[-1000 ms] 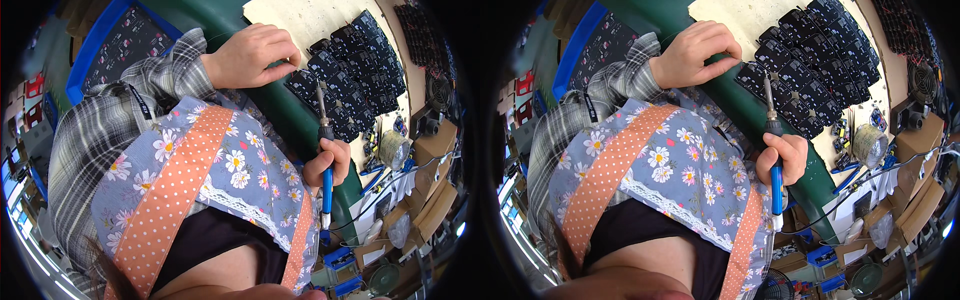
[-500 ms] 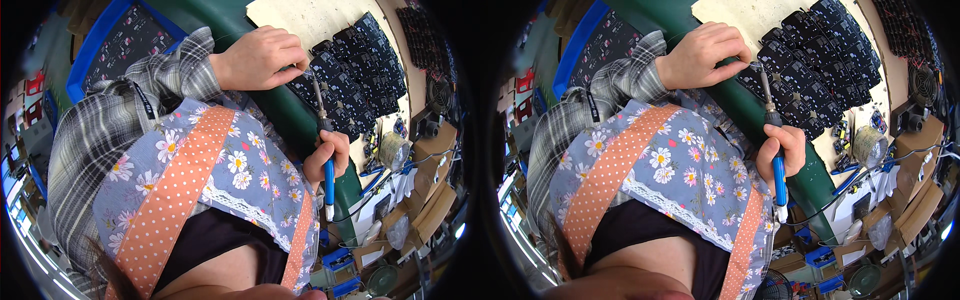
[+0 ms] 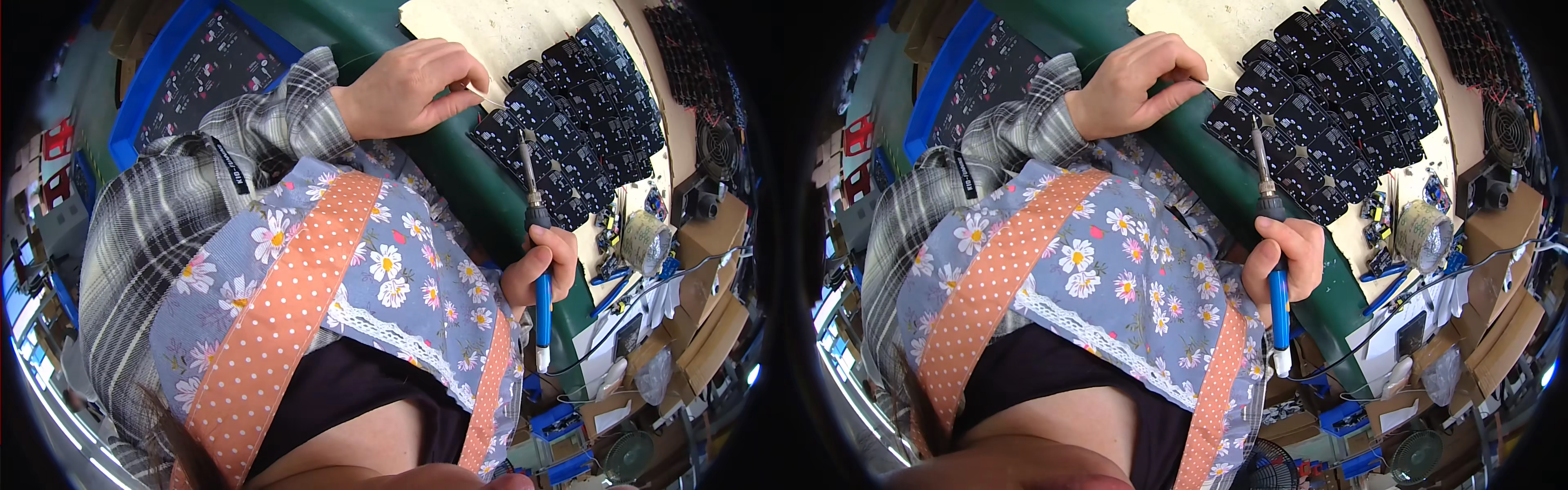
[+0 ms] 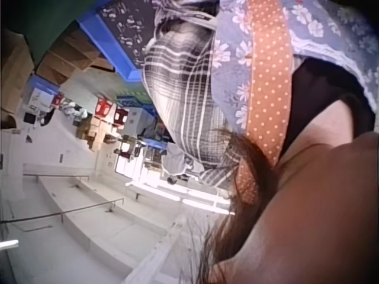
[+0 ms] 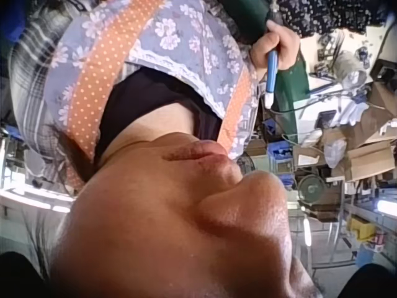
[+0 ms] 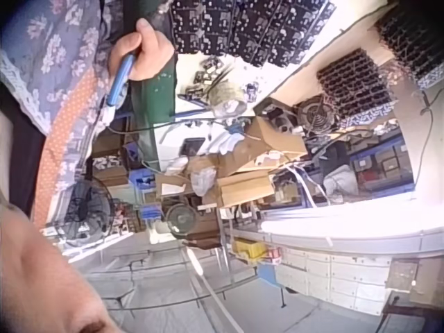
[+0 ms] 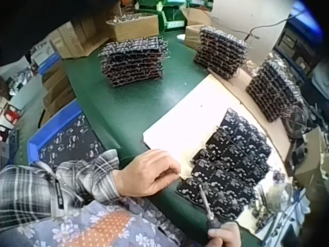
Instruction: Soldering electronic components onto printed circuit boards.
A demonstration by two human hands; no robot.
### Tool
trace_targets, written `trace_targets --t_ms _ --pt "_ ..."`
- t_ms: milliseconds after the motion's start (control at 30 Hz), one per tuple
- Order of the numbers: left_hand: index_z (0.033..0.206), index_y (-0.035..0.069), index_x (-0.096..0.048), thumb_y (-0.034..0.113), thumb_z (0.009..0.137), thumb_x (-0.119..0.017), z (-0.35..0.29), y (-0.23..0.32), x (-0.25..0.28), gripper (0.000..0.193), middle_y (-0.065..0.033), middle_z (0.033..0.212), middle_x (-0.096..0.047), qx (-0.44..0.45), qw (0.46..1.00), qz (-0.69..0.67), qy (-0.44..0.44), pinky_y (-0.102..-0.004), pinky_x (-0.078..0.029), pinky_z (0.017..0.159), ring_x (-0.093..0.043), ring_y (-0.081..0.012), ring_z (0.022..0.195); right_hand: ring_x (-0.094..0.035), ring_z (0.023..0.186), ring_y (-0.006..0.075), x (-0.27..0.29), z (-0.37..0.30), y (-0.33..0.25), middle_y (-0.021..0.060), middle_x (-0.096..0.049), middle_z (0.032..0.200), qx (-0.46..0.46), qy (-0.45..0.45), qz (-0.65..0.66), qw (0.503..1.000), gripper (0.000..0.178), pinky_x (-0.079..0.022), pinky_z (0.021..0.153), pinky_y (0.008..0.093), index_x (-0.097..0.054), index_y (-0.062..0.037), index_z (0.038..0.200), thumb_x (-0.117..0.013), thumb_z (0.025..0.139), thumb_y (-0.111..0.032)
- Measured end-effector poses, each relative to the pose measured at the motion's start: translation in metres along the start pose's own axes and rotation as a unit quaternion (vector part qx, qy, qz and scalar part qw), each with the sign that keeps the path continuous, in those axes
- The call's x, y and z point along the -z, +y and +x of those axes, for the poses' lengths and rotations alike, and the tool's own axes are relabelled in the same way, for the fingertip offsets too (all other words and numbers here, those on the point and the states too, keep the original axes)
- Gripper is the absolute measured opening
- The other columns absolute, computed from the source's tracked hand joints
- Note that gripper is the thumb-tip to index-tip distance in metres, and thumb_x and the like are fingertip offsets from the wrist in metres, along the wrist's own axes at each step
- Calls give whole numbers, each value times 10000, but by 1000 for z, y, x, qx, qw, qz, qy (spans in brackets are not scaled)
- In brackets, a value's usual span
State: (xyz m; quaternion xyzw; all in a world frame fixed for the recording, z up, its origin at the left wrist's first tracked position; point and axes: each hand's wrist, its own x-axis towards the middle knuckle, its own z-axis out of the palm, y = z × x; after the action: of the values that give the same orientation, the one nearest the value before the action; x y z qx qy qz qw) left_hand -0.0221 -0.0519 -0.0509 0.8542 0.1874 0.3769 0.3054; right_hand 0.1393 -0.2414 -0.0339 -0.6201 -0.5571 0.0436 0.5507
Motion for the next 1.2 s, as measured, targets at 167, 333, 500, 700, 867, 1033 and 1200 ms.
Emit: trace_targets --t_ms 167,333,500,700,867,1033,1200 --pt "866 39 -541 49 800 -613 -5 -9 3 98 -46 784 -550 13 998 -57 24 -255 -436 614 -539 -151 657 -414 495 102 -3 6 -1 63 -487 632 13 -33 1 999 246 -290 445 218 -584 9 794 -510 872 -213" --pt "868 28 -539 45 821 -596 -1 -7 0 76 -42 809 -563 30 990 -129 44 -238 -438 642 -542 -143 689 -465 556 182 18 -9 6 91 -474 599 14 134 -85 987 226 -356 518 273 -578 -14 752 -508 853 -204" --pt "879 28 -556 22 799 -611 18 5 2 97 -50 828 -584 -77 983 -158 45 -263 -452 669 -565 -171 736 -481 674 152 64 -9 13 80 -508 780 -102 456 -190 864 258 -398 607 258 -530 -7 935 -434 924 -247" --pt "1158 110 -466 277 595 -763 49 34 -35 658 -107 1218 -439 -200 970 1 -138 -399 -330 965 -415 -274 1154 -477 710 142 88 -23 34 58 -506 792 -158 393 -210 881 199 -409 652 258 -524 -3 964 -460 927 -189" --pt "1196 131 -437 280 537 -779 49 39 -45 758 -93 1239 -420 -187 958 132 -173 -407 -258 997 -360 -262 1205 -470 718 139 54 -12 30 61 -496 787 -131 355 -148 914 213 -397 653 250 -506 -22 966 -449 930 -224" --pt "1130 127 -468 234 519 -777 47 32 -39 693 -103 1181 -442 -193 967 84 -141 -418 -283 962 -401 -268 1154 -487 686 115 34 9 35 39 -507 770 -107 346 -54 930 205 -395 631 223 -493 -49 1005 -464 927 -236" --pt "1027 148 -480 238 503 -773 39 48 13 608 -109 1153 -453 -200 970 110 -86 -473 -273 987 -433 -273 1114 -480 717 130 31 0 24 45 -510 813 -115 359 -130 917 196 -406 675 247 -528 -9 933 -455 918 -190"
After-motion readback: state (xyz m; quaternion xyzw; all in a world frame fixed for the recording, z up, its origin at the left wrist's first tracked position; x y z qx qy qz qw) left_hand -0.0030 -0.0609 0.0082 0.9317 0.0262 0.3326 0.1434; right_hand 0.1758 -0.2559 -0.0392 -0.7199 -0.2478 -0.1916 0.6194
